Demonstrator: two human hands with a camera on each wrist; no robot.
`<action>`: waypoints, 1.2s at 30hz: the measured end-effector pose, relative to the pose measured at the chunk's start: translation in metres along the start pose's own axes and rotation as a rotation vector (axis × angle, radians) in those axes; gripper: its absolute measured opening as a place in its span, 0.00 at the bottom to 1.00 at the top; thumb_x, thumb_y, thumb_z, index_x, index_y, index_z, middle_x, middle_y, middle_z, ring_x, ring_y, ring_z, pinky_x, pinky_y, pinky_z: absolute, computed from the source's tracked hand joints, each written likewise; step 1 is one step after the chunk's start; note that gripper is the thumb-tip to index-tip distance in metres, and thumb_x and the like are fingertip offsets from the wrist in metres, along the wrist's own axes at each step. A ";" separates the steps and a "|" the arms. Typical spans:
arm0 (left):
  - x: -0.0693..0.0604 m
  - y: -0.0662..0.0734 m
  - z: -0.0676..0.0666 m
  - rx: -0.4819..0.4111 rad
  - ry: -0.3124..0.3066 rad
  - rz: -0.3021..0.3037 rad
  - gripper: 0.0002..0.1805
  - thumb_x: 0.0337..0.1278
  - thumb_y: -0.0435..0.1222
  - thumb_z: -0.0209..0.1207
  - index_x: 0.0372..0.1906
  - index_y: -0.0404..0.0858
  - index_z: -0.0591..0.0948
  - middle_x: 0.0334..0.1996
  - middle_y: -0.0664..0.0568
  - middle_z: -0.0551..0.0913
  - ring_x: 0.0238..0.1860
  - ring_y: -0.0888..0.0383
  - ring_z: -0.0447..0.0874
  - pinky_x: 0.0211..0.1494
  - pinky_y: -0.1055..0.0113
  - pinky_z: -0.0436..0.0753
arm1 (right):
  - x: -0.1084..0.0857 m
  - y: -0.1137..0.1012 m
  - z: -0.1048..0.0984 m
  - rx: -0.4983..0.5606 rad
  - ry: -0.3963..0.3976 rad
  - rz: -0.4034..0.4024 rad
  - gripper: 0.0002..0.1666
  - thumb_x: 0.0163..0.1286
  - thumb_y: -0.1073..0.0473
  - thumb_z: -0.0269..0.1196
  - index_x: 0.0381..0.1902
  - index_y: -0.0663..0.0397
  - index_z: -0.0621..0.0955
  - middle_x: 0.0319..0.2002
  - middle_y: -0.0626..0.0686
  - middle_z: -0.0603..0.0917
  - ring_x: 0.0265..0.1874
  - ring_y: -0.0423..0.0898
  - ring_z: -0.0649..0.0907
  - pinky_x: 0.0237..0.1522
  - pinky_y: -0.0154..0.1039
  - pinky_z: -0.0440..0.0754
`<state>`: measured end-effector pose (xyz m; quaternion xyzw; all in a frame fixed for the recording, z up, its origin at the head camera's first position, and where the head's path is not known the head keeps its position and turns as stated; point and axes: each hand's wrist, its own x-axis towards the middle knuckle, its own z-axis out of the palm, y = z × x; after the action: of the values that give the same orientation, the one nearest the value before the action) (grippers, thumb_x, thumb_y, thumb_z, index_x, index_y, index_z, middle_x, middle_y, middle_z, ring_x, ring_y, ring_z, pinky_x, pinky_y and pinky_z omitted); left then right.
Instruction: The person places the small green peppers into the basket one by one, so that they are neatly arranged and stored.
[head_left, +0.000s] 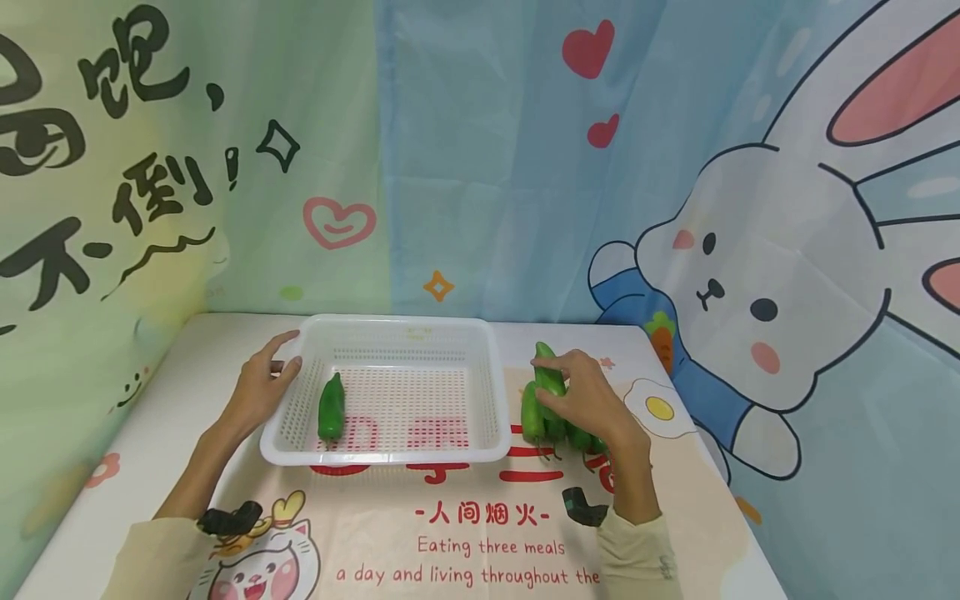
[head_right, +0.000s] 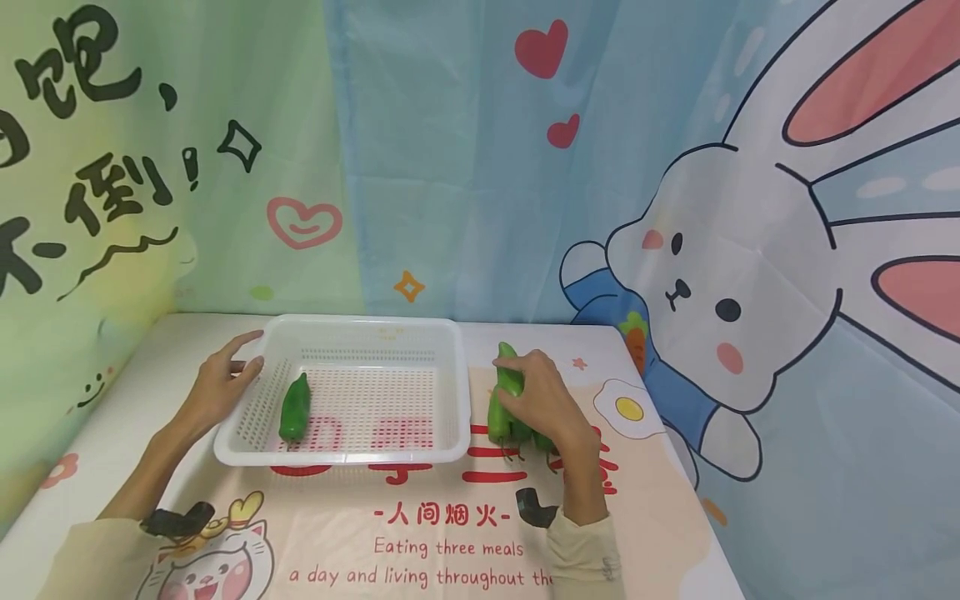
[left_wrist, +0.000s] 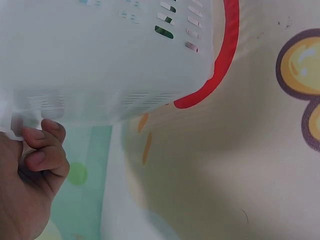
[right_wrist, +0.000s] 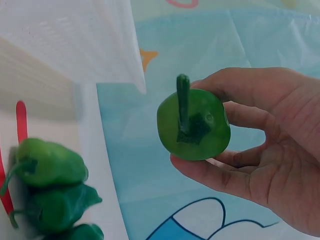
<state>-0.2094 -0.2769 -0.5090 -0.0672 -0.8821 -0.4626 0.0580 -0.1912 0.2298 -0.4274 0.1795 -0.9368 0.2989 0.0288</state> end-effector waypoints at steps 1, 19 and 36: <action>0.000 0.000 0.000 0.001 0.001 0.000 0.32 0.88 0.38 0.50 0.86 0.34 0.59 0.52 0.18 0.86 0.36 0.39 0.95 0.30 0.67 0.90 | 0.002 -0.002 0.001 0.003 -0.002 -0.009 0.26 0.69 0.63 0.71 0.65 0.59 0.88 0.49 0.60 0.88 0.46 0.52 0.80 0.48 0.47 0.80; 0.001 0.000 0.000 0.003 0.006 -0.010 0.32 0.88 0.38 0.50 0.86 0.34 0.59 0.53 0.18 0.86 0.38 0.37 0.95 0.31 0.64 0.92 | 0.020 -0.028 0.010 0.010 -0.037 -0.080 0.27 0.72 0.62 0.72 0.68 0.60 0.86 0.51 0.58 0.89 0.48 0.52 0.80 0.51 0.47 0.80; 0.000 -0.001 0.001 0.012 0.008 -0.007 0.32 0.88 0.37 0.51 0.86 0.34 0.60 0.52 0.19 0.86 0.36 0.39 0.95 0.31 0.62 0.92 | 0.045 -0.056 0.033 0.060 -0.104 -0.105 0.29 0.74 0.61 0.71 0.70 0.62 0.83 0.42 0.58 0.84 0.40 0.48 0.74 0.40 0.38 0.73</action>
<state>-0.2100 -0.2767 -0.5098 -0.0619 -0.8849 -0.4578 0.0601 -0.2117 0.1538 -0.4165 0.2445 -0.9169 0.3152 -0.0098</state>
